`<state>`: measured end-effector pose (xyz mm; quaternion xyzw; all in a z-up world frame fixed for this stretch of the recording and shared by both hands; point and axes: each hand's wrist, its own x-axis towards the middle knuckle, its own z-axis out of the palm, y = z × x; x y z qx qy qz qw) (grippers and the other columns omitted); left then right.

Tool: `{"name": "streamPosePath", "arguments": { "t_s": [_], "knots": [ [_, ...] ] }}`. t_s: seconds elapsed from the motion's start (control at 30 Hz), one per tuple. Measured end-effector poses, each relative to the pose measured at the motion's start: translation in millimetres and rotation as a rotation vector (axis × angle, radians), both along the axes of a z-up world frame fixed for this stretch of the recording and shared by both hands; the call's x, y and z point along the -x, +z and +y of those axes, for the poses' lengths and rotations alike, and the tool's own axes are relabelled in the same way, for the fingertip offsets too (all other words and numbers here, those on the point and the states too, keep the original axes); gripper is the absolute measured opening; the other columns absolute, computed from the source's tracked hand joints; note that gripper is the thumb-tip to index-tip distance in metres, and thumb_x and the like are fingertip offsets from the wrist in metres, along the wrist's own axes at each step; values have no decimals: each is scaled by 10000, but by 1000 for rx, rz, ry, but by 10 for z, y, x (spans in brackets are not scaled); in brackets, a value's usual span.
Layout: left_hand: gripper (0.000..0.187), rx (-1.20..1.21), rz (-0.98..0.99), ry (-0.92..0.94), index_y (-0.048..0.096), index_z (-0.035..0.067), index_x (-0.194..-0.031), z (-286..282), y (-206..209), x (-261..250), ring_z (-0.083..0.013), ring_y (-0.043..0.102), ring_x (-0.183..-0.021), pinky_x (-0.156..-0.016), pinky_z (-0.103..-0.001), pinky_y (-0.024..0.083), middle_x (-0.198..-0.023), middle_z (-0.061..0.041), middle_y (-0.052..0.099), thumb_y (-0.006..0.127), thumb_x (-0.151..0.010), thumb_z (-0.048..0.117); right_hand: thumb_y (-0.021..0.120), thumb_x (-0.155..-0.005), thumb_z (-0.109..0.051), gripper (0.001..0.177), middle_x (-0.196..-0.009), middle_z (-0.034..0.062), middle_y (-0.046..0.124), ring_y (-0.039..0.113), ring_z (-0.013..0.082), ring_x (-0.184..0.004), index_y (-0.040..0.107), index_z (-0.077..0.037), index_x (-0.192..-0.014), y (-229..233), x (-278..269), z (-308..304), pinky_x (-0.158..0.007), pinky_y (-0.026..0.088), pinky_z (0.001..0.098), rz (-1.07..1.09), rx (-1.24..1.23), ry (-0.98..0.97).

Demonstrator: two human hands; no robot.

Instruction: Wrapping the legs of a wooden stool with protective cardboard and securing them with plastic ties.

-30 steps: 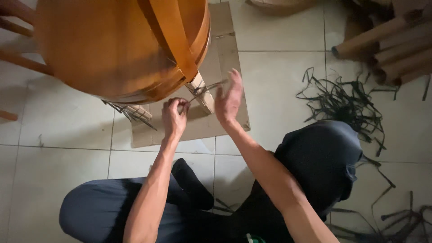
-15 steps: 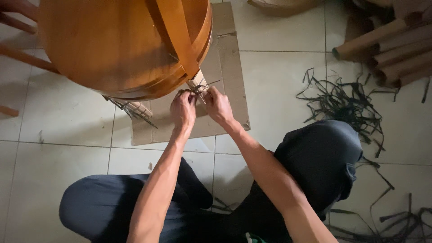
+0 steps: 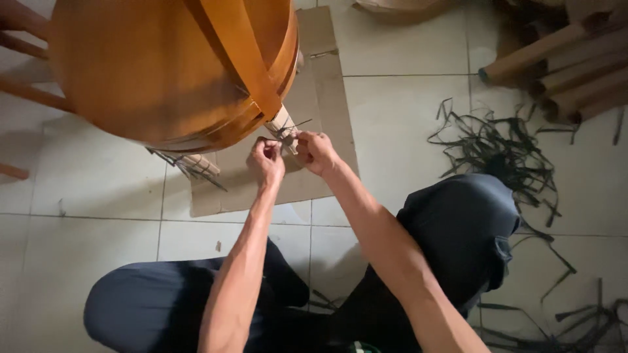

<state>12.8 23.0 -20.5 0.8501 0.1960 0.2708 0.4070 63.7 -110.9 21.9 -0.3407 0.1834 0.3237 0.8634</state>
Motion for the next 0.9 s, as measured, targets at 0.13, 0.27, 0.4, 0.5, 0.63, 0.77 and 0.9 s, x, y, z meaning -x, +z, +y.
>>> {"name": "streamPosePath", "arguments": {
  "t_s": [0.13,0.27,0.4,0.5,0.63,0.77,0.9],
  "knots": [
    [81,420,78,150,682,124,-861,-169,-110,-27,-214,743,-732,-664,-322,597,-791,-99,727,731,-879,61,613,-955,-93,146,-541,-117,298,342,26,-402,696,24,-924,10,-43,4,-352,260,198,-72,167,8],
    [77,973,-97,283,726,39,-965,-254,-579,-77,-213,731,-788,-726,-359,624,-885,-174,739,765,-902,58,644,-939,-195,249,-527,10,485,489,99,-433,738,35,-945,12,128,55,-369,369,237,-208,434,-97],
    [170,1243,-165,372,669,-22,-1013,-296,-514,-245,-258,739,-767,-762,-407,650,-902,-183,712,785,-905,40,656,-920,-186,180,-576,7,492,499,77,-488,740,-28,-938,47,415,46,-398,373,239,-411,584,-93],
    [185,1285,-45,312,682,13,-1068,-220,-402,-184,-274,751,-836,-819,-430,651,-937,-177,724,768,-943,119,626,-964,-205,235,-602,61,565,521,142,-558,715,10,-989,-32,463,35,-476,413,287,-484,617,-64],
    [257,1302,241,257,667,117,-1132,-148,-298,-141,-254,744,-1005,-929,-409,607,-1104,-134,749,744,-976,306,618,-951,-189,152,-510,14,481,424,90,-417,683,-70,-882,156,482,30,-357,313,224,-307,520,-27],
    [164,1179,258,79,722,138,-966,-127,-282,-95,-242,752,-865,-788,-411,632,-932,-99,755,789,-943,286,650,-908,-162,120,-486,56,490,443,123,-372,679,-58,-855,-10,448,119,-295,311,250,-241,497,-58],
    [411,1161,198,227,696,115,-1166,-161,-161,-80,-276,716,-1038,-926,-403,599,-1113,-161,737,909,-832,227,659,-919,-191,181,-648,88,578,520,160,-627,709,-24,-869,-18,444,108,-491,407,325,-484,680,-41]
  ]
}}
